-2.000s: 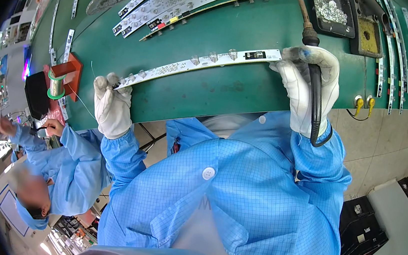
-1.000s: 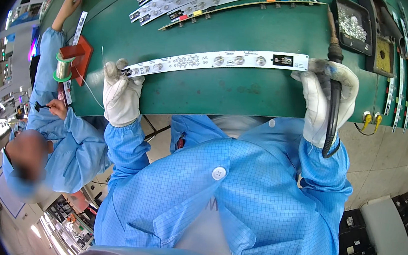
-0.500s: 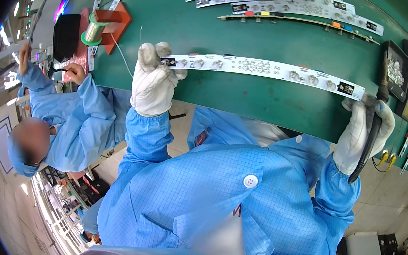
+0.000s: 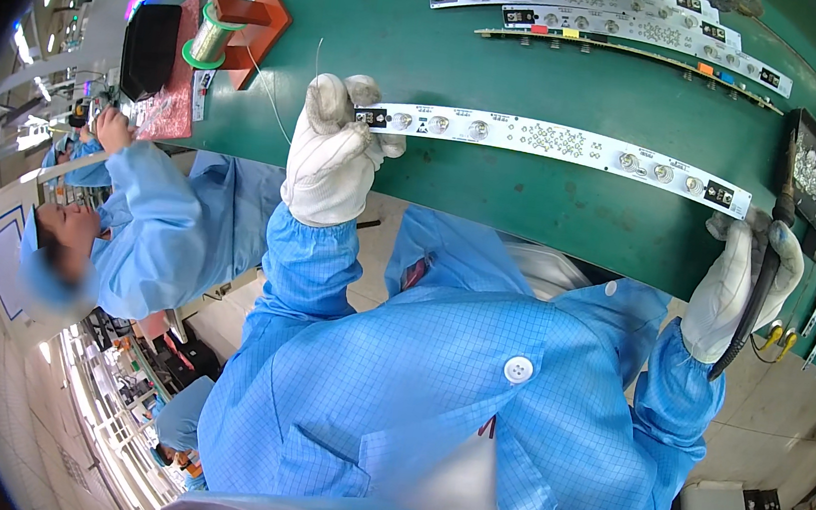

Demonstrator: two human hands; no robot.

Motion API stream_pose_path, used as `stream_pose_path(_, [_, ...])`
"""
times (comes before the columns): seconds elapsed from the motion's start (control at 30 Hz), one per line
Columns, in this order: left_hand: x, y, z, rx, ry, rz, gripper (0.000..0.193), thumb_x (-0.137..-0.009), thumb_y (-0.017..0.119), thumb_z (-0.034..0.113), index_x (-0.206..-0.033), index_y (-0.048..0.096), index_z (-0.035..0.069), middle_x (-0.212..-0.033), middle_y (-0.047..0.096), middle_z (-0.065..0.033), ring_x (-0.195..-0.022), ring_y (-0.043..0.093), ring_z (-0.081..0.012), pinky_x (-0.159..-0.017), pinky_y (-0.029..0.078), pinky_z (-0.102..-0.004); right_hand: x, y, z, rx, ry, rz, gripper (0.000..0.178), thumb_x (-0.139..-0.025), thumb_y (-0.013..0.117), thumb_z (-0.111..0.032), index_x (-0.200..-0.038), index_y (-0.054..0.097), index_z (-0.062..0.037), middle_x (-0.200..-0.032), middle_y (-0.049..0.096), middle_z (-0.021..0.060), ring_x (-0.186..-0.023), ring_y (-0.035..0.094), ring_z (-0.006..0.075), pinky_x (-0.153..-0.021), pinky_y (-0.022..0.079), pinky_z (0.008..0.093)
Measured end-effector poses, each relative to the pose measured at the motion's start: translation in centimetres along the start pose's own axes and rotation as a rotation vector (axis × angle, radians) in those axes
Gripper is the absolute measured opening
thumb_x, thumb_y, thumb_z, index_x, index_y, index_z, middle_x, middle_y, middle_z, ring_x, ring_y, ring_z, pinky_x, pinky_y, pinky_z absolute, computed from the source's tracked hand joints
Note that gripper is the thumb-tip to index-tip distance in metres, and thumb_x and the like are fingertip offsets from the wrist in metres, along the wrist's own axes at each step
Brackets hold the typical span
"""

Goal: Soldering electronic components onto narrow circuit boards at a manual assembly station.

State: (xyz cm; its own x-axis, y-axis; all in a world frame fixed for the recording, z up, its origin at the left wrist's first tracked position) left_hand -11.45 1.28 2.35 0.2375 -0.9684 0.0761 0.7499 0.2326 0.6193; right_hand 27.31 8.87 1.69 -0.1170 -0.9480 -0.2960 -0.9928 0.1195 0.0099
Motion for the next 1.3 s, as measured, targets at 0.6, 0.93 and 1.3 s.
stream_pose_path(0.6, [4.2, -6.5, 15.5, -0.264, 0.382, 0.336, 0.026, -0.077, 0.061, 0.008, -0.102, 0.055, 0.007, -0.096, 0.053, -0.006, -0.096, 0.056, -0.0233, -0.083, 0.047, -0.0356, -0.5, 1.2, -0.7, 0.15, 0.15, 0.006, 0.025, -0.089, 0.061, 0.001, -0.112, 0.053, -0.0018, -0.101, 0.064, 0.0162, -0.084, 0.067, 0.0223, -0.078, 0.056, 0.0345])
stream_pose_path(0.93, [-13.3, -5.5, 15.6, -1.225, 0.726, 0.161, 0.017, -0.078, 0.067, 0.003, -0.095, 0.068, 0.001, -0.092, 0.064, -0.0133, -0.082, 0.062, -0.0235, -0.079, 0.048, -0.0333, -1.1, 1.7, -1.6, 0.152, 0.161, -0.021, 0.024, -0.087, 0.063, -0.002, -0.109, 0.052, 0.0002, -0.097, 0.065, 0.0161, -0.083, 0.066, 0.0224, -0.077, 0.055, 0.0328])
stream_pose_path(1.3, [-21.5, 5.3, 8.1, -1.758, 1.101, 0.214, 0.025, -0.075, 0.068, 0.021, -0.088, 0.056, 0.004, -0.094, 0.064, -0.0223, -0.095, 0.06, -0.04, -0.085, 0.047, -0.043, -1.6, 1.7, -2.5, 0.131, 0.182, -0.072, 0.02, -0.091, 0.058, -0.001, -0.11, 0.051, -0.0008, -0.1, 0.063, 0.0149, -0.087, 0.065, 0.0204, -0.081, 0.054, 0.033])
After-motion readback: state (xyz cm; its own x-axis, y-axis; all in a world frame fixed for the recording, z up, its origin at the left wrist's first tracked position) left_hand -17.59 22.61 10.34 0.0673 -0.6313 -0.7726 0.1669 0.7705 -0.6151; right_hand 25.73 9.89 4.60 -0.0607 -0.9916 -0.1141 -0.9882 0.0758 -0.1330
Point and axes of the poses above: each hand's wrist, its own x-axis away from the middle knuckle, its own y-axis out of the palm, z = x × y, the point moved 7 cm from there along -x, towards the middle knuckle
